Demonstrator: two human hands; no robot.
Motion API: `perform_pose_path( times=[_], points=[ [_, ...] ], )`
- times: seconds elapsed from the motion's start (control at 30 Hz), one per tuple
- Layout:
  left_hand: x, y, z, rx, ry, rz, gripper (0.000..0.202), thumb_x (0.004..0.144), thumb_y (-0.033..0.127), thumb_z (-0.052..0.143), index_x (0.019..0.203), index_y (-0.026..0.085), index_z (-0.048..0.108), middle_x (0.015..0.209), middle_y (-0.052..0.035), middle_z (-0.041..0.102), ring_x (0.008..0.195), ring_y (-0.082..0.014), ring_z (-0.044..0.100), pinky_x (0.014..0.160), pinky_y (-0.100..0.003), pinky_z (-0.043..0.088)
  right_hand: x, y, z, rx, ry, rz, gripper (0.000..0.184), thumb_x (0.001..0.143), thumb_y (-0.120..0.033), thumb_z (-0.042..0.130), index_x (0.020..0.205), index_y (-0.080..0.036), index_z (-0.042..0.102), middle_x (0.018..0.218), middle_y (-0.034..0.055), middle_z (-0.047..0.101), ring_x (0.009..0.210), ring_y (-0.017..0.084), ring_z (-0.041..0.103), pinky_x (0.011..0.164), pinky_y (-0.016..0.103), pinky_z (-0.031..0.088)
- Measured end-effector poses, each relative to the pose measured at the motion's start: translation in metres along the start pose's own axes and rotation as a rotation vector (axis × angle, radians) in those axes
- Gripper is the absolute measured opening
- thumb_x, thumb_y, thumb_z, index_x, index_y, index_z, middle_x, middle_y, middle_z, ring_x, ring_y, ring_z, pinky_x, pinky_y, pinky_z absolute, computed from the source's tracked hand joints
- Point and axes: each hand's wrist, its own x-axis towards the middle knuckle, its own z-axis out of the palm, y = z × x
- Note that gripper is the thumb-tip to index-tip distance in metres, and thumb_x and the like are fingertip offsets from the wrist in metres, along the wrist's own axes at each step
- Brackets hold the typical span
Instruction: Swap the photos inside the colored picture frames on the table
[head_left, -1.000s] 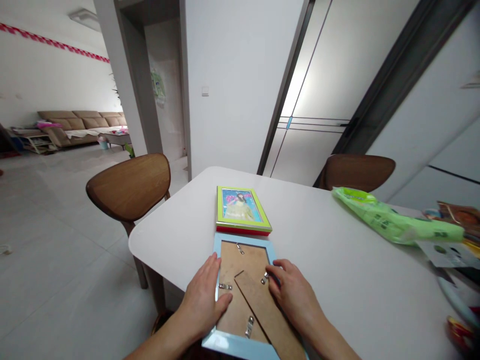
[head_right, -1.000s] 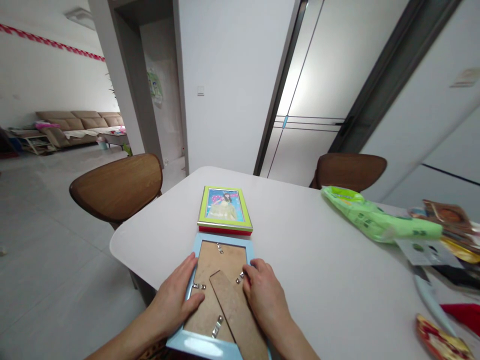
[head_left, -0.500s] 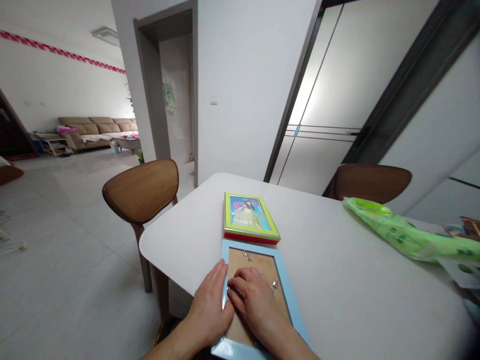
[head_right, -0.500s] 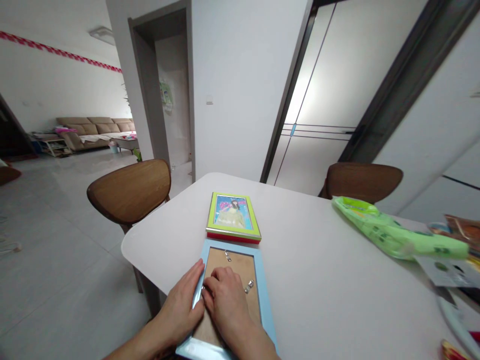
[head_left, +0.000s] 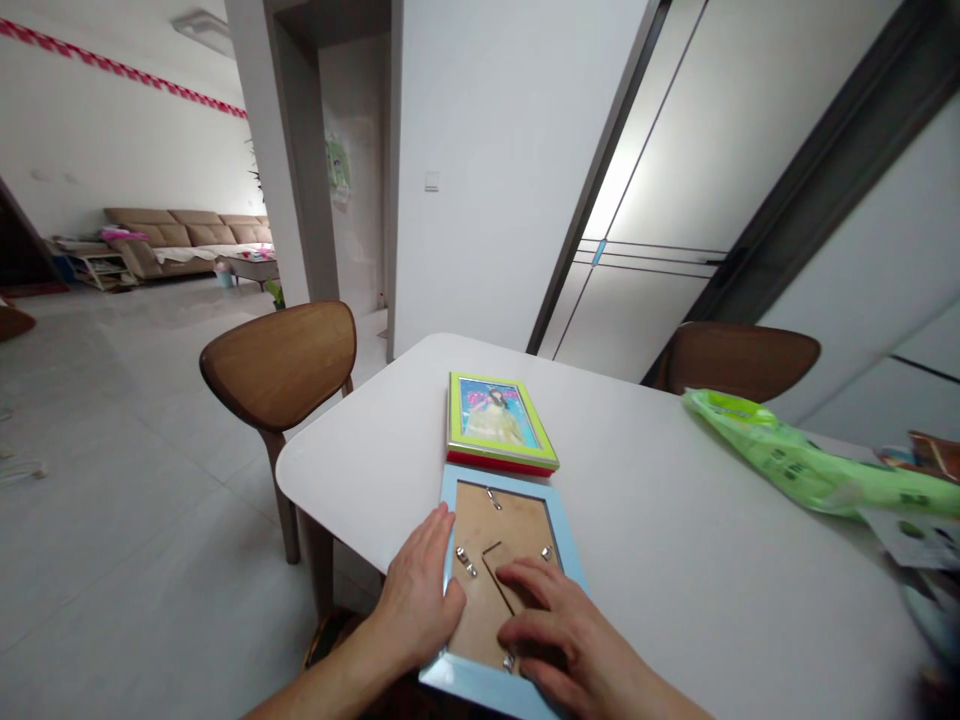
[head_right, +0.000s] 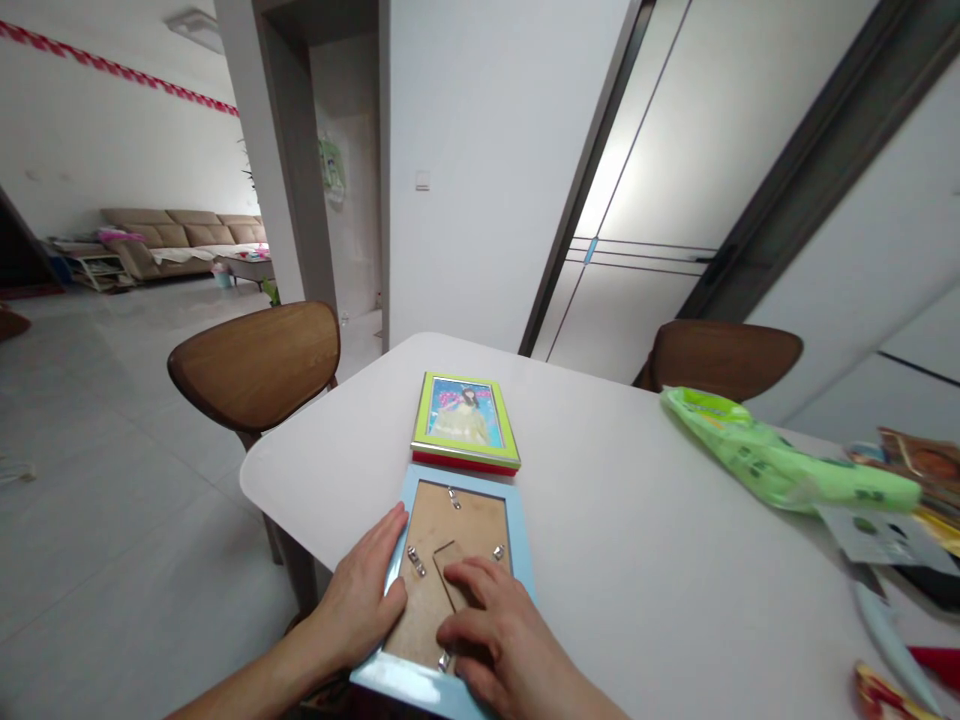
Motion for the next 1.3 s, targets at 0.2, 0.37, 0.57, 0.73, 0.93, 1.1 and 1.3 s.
perform_pose_path(
  times=[0.2, 0.37, 0.57, 0.73, 0.93, 1.1, 1.3],
  points=[
    [0.0, 0.003, -0.001, 0.025, -0.021, 0.004, 0.064, 0.063, 0.01, 0.039, 0.125, -0.001, 0.031, 0.132, -0.0163, 0.031, 0.122, -0.0219, 0.028, 0.102, -0.036, 0.023, 0.009, -0.006, 0.008, 0.011, 0.093, -0.014, 0.014, 0.068, -0.023, 0.055, 0.079, -0.025, 0.064, 0.109, 0.0053, 0.053, 0.106, 0.022, 0.043, 0.089, 0.038, 0.033],
    [-0.001, 0.001, 0.001, -0.01, -0.001, 0.001, 0.064, 0.062, 0.01, 0.039, 0.125, 0.001, 0.032, 0.132, -0.0147, 0.032, 0.122, -0.0215, 0.028, 0.102, -0.035, 0.023, 0.048, 0.016, -0.002, -0.107, 0.311, 0.167, 0.03, 0.078, -0.027, 0.042, 0.101, -0.016, 0.057, 0.1, 0.0097, 0.056, 0.094, 0.018, 0.049, 0.084, 0.029, 0.037],
    [0.0, -0.003, 0.004, 0.014, -0.002, 0.008, 0.064, 0.063, 0.011, 0.039, 0.125, 0.001, 0.032, 0.133, -0.0142, 0.031, 0.122, -0.0207, 0.028, 0.102, -0.035, 0.023, 0.089, 0.039, 0.004, -0.259, 0.398, 0.283, 0.025, 0.078, -0.023, 0.041, 0.084, -0.015, 0.064, 0.081, 0.0097, 0.057, 0.08, 0.02, 0.049, 0.074, 0.03, 0.036],
    [0.001, -0.001, 0.005, 0.064, -0.011, 0.002, 0.063, 0.063, 0.011, 0.038, 0.125, -0.001, 0.032, 0.132, -0.0152, 0.03, 0.122, -0.0217, 0.028, 0.102, -0.036, 0.024, 0.091, 0.038, 0.006, -0.26, 0.385, 0.254, 0.026, 0.079, -0.022, 0.04, 0.091, -0.018, 0.063, 0.085, 0.0079, 0.057, 0.083, 0.019, 0.048, 0.075, 0.028, 0.036],
    [0.0, -0.001, 0.004, 0.058, 0.005, 0.005, 0.062, 0.064, 0.011, 0.038, 0.125, 0.0, 0.032, 0.132, -0.0144, 0.031, 0.121, -0.0212, 0.029, 0.101, -0.036, 0.025, 0.057, 0.021, -0.007, -0.175, 0.347, 0.203, 0.032, 0.077, -0.027, 0.042, 0.103, -0.016, 0.056, 0.098, 0.0086, 0.056, 0.091, 0.018, 0.048, 0.081, 0.027, 0.035],
    [0.0, 0.002, 0.007, 0.062, 0.002, -0.003, 0.061, 0.065, 0.011, 0.039, 0.125, -0.001, 0.032, 0.133, -0.0153, 0.03, 0.122, -0.0223, 0.028, 0.101, -0.037, 0.025, 0.014, 0.004, -0.005, -0.119, 0.135, 0.321, 0.041, 0.061, -0.033, 0.055, 0.1, -0.022, 0.058, 0.092, 0.0067, 0.055, 0.085, 0.021, 0.051, 0.076, 0.031, 0.038],
    [0.004, 0.009, 0.011, -0.039, 0.02, -0.037, 0.057, 0.072, 0.022, 0.043, 0.125, 0.002, 0.034, 0.131, -0.0164, 0.033, 0.119, -0.0247, 0.032, 0.1, -0.04, 0.025, 0.006, 0.007, -0.01, -0.071, 0.162, 0.381, 0.042, 0.062, -0.025, 0.047, 0.102, -0.018, 0.057, 0.093, 0.0079, 0.054, 0.089, 0.02, 0.051, 0.079, 0.029, 0.038]
  ],
)
